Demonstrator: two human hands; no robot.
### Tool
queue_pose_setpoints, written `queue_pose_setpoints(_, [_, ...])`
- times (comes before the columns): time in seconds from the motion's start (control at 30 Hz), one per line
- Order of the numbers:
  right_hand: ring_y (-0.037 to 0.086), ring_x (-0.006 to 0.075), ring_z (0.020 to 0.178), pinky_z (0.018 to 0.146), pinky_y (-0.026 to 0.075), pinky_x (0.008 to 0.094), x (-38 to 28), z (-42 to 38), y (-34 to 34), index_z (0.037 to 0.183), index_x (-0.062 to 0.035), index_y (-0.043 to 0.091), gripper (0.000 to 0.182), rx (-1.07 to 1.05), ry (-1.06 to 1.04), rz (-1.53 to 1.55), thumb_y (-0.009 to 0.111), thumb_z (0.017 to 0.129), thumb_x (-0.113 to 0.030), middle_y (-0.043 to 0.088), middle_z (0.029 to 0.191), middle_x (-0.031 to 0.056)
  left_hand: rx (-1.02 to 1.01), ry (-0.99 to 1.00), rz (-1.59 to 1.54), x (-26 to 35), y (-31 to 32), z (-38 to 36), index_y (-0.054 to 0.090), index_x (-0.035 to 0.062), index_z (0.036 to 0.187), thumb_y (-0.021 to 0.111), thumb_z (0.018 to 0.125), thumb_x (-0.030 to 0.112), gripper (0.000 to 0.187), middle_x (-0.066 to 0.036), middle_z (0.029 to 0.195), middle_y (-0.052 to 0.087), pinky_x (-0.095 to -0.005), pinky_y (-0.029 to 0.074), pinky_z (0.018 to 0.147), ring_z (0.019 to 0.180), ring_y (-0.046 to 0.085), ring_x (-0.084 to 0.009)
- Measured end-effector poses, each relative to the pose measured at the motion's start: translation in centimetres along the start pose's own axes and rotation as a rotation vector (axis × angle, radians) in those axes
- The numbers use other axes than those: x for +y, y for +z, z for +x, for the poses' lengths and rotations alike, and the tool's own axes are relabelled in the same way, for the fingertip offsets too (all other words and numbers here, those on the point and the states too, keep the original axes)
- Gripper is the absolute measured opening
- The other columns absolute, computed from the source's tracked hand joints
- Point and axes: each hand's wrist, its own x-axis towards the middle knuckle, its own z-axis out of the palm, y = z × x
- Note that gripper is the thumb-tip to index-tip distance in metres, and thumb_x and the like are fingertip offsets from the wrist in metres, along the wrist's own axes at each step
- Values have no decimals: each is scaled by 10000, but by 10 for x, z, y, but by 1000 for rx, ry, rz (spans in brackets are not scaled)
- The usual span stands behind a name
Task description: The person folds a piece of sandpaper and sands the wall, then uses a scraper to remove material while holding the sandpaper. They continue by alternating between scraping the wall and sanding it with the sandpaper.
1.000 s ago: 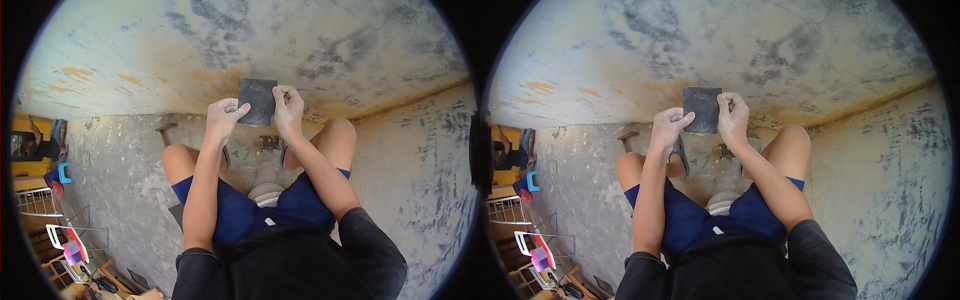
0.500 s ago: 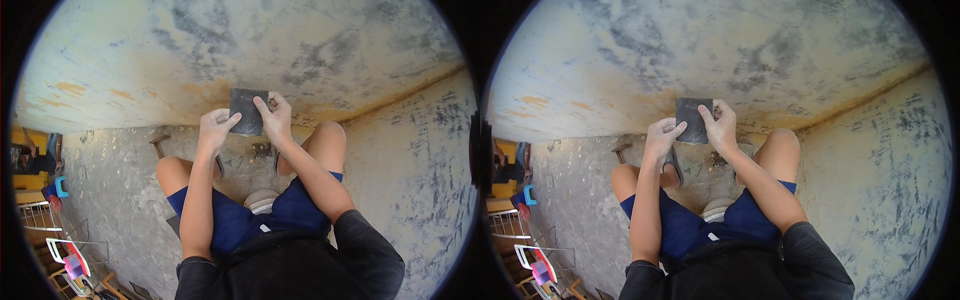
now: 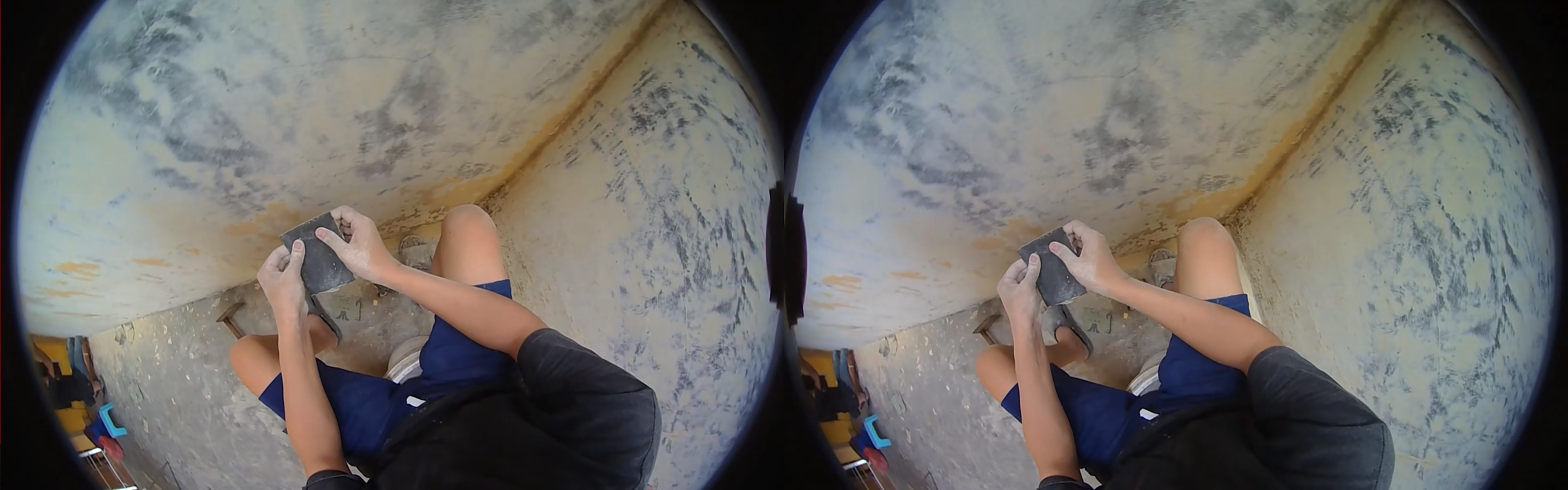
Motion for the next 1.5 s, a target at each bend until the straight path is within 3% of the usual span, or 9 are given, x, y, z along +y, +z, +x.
queue_pose_setpoints(0.23, [590,122,876,808,498,306,-6,1,-6,1276,-30,588,404,58,-92,-102,782,928,-99,650,961,62,-125,6,16,-9,5,0,748,-40,1049,762,985,123,176,-52,937,750,-230,503,766,822,641,-76])
queue_pose_setpoints(0.47, [601,150,887,825,499,321,-9,-4,-6,1240,-53,631,351,102,-97,-115,765,917,-72,662,970,75,-150,-91,32,3,8,-6,747,-43,1059,772,975,125,190,-47,937,747,-229,507,787,828,646,-82])
queue_pose_setpoints(0.53, [672,250,924,871,526,379,-9,0,-6,1184,-45,660,301,214,-147,-99,759,902,-76,719,1014,152,-169,-122,19,3,3,-7,746,-46,1059,774,970,114,185,-51,943,751,-228,510,787,832,652,-84])
queue_pose_setpoints(0.67, [663,209,955,895,517,339,-13,1,-11,1146,-40,696,236,167,-69,-110,758,927,-102,713,1043,103,-239,-147,70,-5,-8,-6,748,-55,1045,799,941,106,198,-53,913,756,-238,521,749,786,661,-95])
queue_pose_setpoints(0.9, [542,425,1273,1045,472,469,0,0,-5,1193,-81,746,399,284,-409,-650,846,841,-243,568,1363,243,-120,66,259,-16,-1,1,753,-50,976,829,897,110,194,-62,836,751,-274,533,691,736,660,-101])
queue_pose_setpoints(1.0, [517,436,1271,1056,451,491,1,1,-1,1190,-55,741,411,290,-549,-726,836,846,-260,599,1304,230,-67,186,318,-39,5,9,748,-49,978,835,884,138,227,-98,820,753,-307,556,701,733,673,-112])
queue_pose_setpoints(1.2, [587,395,1163,1002,493,457,30,-8,3,1211,0,726,486,252,-459,-733,854,831,-274,635,1186,218,-81,233,398,-29,6,-4,761,-17,970,835,877,135,192,-93,828,767,-303,566,719,747,703,-128])
queue_pose_setpoints(1.27, [622,387,1102,964,516,448,40,-12,3,1226,16,714,499,215,-282,-629,843,850,-285,639,1175,225,-59,235,413,-34,3,-5,769,-9,975,845,856,141,206,-103,820,768,-317,572,726,735,711,-148])
queue_pose_setpoints(1.5, [661,395,1070,950,532,440,49,-19,-8,1210,61,687,604,122,-275,-661,861,835,-379,679,1130,248,-93,274,481,-58,-1,-2,770,-28,969,827,867,147,210,-136,811,766,-342,574,739,727,723,-195])
